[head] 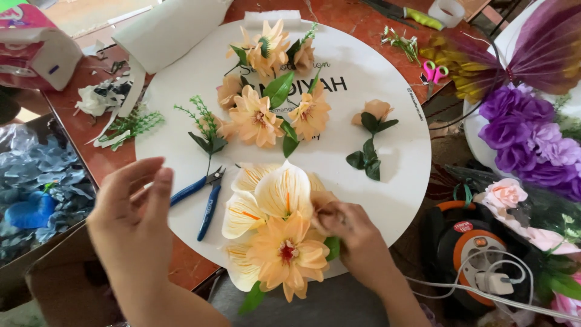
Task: The person assembles a floral arrangement on a white circular board by attaching artificial flowers and leaves. They use pliers to trim stems and secure components, working with peach-colored flowers and green foliage while another person handles wrapping paper nearby.
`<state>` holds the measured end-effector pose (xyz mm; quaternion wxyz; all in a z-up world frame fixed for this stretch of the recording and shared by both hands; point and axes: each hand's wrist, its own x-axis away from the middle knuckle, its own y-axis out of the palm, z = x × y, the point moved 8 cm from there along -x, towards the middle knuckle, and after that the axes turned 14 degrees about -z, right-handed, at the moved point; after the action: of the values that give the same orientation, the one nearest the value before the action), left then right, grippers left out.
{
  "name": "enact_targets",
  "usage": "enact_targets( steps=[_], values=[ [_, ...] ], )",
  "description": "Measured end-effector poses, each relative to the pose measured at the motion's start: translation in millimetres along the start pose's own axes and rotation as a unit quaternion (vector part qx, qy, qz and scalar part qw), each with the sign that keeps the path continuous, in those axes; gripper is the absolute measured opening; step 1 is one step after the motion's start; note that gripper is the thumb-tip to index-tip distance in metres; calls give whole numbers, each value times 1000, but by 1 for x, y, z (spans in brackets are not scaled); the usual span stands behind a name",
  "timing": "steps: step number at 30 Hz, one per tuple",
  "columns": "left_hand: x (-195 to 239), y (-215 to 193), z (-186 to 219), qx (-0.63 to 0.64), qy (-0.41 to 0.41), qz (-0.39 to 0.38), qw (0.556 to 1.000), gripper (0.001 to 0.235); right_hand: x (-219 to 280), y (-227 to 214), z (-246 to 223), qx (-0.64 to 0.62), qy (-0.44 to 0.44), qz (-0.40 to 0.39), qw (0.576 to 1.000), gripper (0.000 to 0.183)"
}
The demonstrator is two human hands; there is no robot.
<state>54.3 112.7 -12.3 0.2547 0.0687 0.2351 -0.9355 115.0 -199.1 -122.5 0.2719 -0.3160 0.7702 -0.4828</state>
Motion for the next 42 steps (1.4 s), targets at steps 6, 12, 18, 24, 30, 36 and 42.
enact_targets(
  steps=[6, 12, 18, 24, 30, 36, 42],
  values=[
    [-16, 85, -30, -23, -210, -294, 932, 28, 13, -27, 33, -325, 135, 82, 932, 32],
    [-11, 128, -27, -87, -181, -406, 891, 31, -5, -32, 42, -386, 104, 39, 916, 21],
    [-13, 135, -39, -139, -117, -414, 892, 25, -21, -15, 22, -362, 155, -119, 911, 29],
    [-20, 129, -25, -115, 17, -321, 940, 25, -5, -30, 43, -370, 119, 48, 920, 40],
    [1, 157, 1, -122, 23, -493, 861, 24, 9, -11, 59, -412, 191, 31, 890, 47],
    [-7, 147, 12, -147, 40, -410, 899, 31, 2, -23, 29, -465, 377, -25, 801, 58],
    [-17, 105, -7, -49, 89, -263, 960, 26, -9, 12, 47, -633, 266, 10, 727, 59]
  ],
)
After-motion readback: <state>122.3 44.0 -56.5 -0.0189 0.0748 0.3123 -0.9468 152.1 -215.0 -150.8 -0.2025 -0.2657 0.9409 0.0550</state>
